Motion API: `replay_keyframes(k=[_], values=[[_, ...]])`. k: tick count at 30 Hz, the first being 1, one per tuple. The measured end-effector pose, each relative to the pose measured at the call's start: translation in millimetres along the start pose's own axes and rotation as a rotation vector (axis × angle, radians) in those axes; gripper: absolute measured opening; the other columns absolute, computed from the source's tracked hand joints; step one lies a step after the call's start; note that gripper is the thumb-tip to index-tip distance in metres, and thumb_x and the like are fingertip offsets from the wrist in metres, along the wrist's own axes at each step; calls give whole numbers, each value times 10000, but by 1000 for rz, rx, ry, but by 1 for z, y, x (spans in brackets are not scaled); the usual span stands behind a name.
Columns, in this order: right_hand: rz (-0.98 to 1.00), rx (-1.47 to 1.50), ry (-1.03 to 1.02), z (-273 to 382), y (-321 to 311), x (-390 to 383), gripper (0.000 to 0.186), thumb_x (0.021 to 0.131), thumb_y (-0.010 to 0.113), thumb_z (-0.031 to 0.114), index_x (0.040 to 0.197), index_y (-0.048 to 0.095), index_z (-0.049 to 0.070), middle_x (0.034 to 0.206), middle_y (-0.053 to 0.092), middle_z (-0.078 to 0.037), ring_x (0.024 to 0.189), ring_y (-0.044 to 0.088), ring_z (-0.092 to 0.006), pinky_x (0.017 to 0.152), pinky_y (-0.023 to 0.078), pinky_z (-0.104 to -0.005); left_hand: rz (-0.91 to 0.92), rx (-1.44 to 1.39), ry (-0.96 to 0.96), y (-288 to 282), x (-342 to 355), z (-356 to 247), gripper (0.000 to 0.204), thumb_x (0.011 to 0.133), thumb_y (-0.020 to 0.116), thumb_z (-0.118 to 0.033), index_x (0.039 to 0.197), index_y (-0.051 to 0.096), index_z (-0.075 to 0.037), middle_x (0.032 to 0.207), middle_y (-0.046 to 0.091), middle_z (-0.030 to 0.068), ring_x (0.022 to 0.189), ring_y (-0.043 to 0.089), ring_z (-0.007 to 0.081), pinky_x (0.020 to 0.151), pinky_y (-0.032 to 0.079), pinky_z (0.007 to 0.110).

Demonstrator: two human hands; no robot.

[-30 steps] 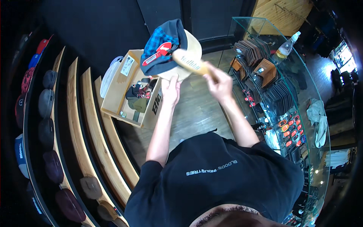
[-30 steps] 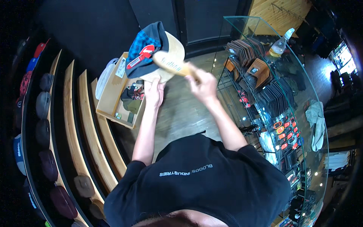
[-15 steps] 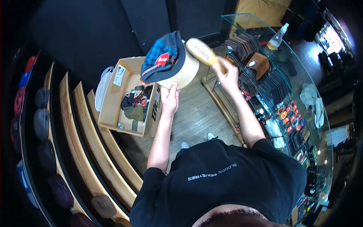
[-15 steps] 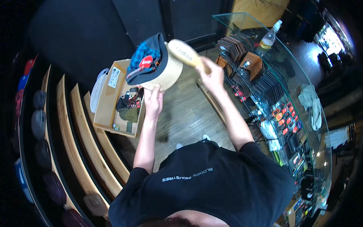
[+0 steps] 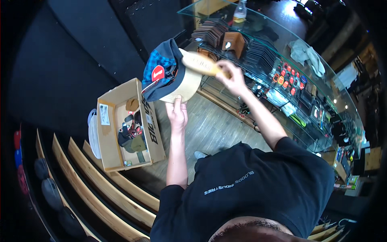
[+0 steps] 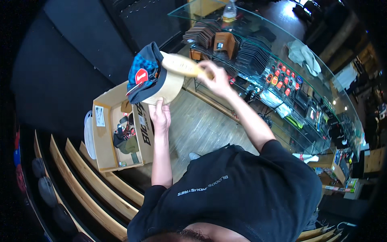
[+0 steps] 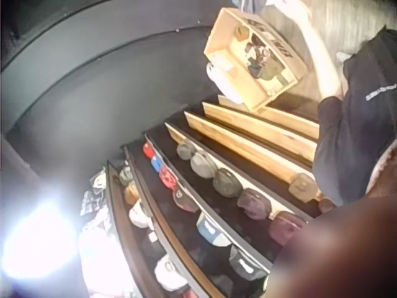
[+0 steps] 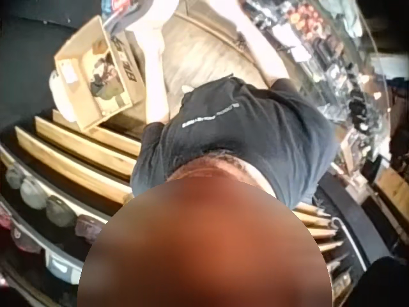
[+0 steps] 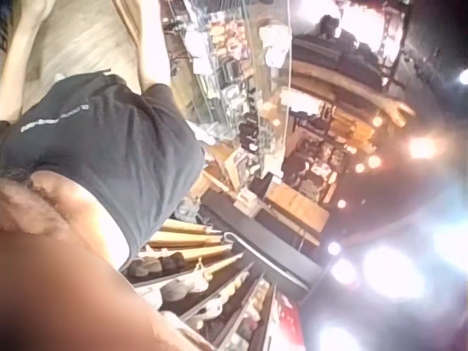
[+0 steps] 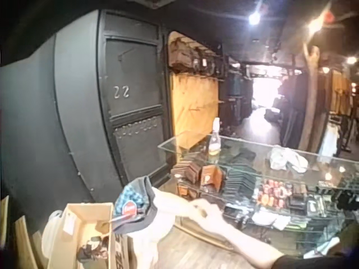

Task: The person is removing hats from a storage box, cleaning them with a wooden brush, and placing them onto display shelves.

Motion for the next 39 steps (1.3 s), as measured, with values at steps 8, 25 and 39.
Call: replay_keyframes(k=[8, 25, 39], values=[[-390, 313, 61, -20, -164, -24, 336, 896, 676, 149, 1176, 560, 2, 704, 538, 42, 588, 452, -27, 528, 356, -188, 78, 28, -21, 80, -35, 34, 511, 931, 464, 22, 1420, 326, -34, 1401, 447, 166, 1255, 501, 284, 1029, 454, 440], [-273, 637, 367, -43, -356, -248, 636, 719, 849, 175, 1244, 545, -15, 1150, 642, -78, 1036, 607, -153, 923, 481, -308, 382, 580, -85, 308, -187, 188, 558, 891, 615, -44, 1355, 307, -10, 1318, 476, 133, 1168, 506, 199, 1018, 386, 356], [-627, -258, 79, -12, -534, -384, 117, 756, 657, -21, 870, 659, 0, 828, 652, -60, 778, 617, -152, 760, 498, -293, 1191, 217, -1096, 495, -372, 270, 419, 1018, 463, -308, 1304, 444, -2, 1195, 579, 139, 1112, 574, 200, 940, 467, 330]])
Point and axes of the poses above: each hand's wrist, its own x-axis towards the middle knuckle, its own y-axis out of the palm, z = x × y, the point moved 9 cm from there along x, towards the middle knuckle
